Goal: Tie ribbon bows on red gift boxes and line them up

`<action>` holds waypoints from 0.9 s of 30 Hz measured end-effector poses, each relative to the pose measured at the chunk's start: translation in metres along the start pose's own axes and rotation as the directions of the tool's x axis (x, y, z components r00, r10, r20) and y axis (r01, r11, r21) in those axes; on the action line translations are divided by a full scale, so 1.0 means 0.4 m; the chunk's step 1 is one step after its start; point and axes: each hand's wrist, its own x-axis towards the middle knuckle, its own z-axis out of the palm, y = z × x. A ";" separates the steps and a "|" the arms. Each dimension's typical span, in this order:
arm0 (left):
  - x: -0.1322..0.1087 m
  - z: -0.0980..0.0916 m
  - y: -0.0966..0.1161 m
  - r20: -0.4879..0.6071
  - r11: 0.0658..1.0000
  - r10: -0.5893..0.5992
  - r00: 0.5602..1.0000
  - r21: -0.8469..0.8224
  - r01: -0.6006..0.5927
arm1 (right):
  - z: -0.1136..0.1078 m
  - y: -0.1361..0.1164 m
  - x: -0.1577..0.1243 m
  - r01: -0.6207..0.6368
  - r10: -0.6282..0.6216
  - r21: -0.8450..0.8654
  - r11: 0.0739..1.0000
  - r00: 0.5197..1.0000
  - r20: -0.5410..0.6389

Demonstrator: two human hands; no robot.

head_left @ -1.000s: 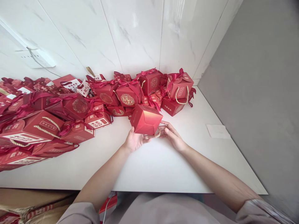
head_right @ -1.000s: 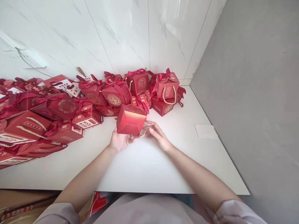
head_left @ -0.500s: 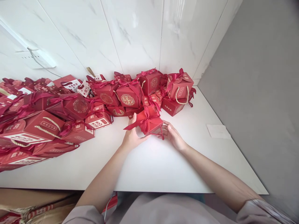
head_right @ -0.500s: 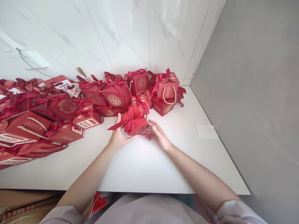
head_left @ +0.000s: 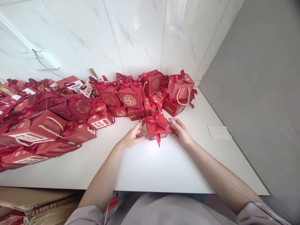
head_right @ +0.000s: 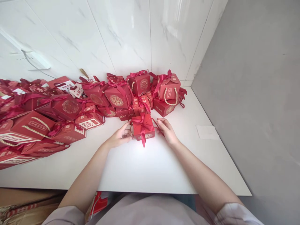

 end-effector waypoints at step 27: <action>-0.060 -0.035 0.093 -0.470 0.961 0.236 0.851 0.243 -0.132 | -0.049 -0.130 -0.036 0.170 -0.138 0.076 0.982 0.938 -0.317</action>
